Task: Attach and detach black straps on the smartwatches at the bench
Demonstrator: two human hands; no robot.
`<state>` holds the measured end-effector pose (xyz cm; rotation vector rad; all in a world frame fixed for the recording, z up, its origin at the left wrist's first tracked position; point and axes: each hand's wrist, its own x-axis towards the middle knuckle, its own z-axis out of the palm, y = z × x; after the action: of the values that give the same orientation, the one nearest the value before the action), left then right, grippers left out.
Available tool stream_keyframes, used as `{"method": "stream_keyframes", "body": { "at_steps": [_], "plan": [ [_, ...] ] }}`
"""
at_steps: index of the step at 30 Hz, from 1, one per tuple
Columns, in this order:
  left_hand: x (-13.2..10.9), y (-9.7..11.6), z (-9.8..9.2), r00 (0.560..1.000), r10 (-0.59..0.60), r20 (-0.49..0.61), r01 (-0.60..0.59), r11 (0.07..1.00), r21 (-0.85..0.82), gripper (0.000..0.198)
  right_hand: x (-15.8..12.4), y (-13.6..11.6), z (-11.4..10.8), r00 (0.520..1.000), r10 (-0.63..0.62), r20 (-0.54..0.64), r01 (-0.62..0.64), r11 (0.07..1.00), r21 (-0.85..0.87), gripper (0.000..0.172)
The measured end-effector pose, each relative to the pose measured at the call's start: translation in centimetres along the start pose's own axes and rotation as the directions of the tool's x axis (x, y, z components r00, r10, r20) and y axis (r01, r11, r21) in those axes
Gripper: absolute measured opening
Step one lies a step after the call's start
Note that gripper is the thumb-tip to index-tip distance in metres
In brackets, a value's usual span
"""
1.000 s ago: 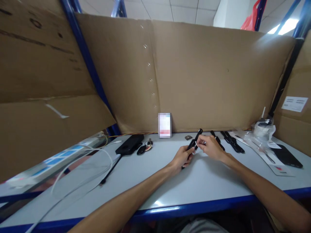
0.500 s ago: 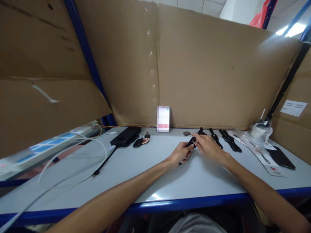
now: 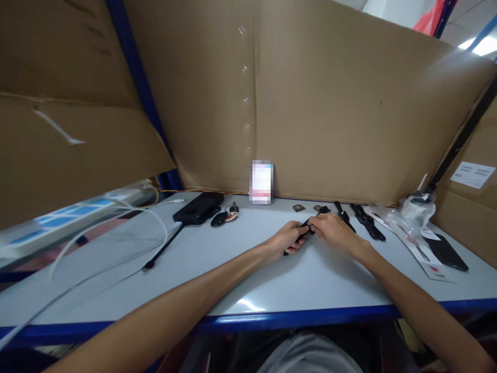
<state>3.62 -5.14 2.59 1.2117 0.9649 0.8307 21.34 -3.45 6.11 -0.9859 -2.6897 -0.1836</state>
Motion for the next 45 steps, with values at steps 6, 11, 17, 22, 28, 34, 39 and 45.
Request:
{"method": "stream_keyframes", "body": {
  "at_steps": [6,11,17,22,28,34,39,45],
  "plan": [
    [0.2,-0.1,-0.4,0.998,-0.044,0.042,0.043,0.999,0.034,0.027,0.6,0.3,1.0,0.976,0.209,-0.066,-0.173,0.920,0.353,0.016],
    [0.0,0.0,-0.5,0.996,-0.071,0.051,0.069,0.997,0.044,0.019,1.1,0.4,1.3,0.927,0.374,0.009,-0.326,0.794,0.513,0.013],
    [-0.1,0.2,-0.8,0.991,-0.120,0.055,0.120,0.993,-0.003,0.020,0.8,0.9,1.8,0.949,0.306,-0.076,-0.275,0.921,0.276,0.019],
    [-0.3,0.3,-0.8,0.990,-0.128,0.052,0.128,0.992,0.004,0.022,0.6,0.8,1.0,0.956,0.245,-0.160,-0.203,0.949,0.241,0.021],
    [-0.4,0.1,-0.7,0.990,-0.134,0.048,0.131,0.989,0.075,0.022,1.2,0.0,1.4,0.965,0.242,-0.100,-0.195,0.917,0.347,0.015],
    [-0.5,0.2,-0.8,0.989,-0.143,0.048,0.140,0.988,0.069,0.020,0.8,0.1,1.0,0.947,0.313,-0.075,-0.276,0.909,0.313,0.012],
    [-0.3,0.2,-0.9,0.988,-0.145,0.043,0.143,0.989,0.047,0.017,0.5,0.8,0.7,0.964,0.261,-0.051,-0.237,0.930,0.282,0.026],
    [-0.2,0.2,-0.9,0.989,-0.144,0.044,0.140,0.988,0.067,0.019,0.6,0.6,0.5,0.981,0.189,-0.048,-0.161,0.926,0.342,0.034]
  ]
}}
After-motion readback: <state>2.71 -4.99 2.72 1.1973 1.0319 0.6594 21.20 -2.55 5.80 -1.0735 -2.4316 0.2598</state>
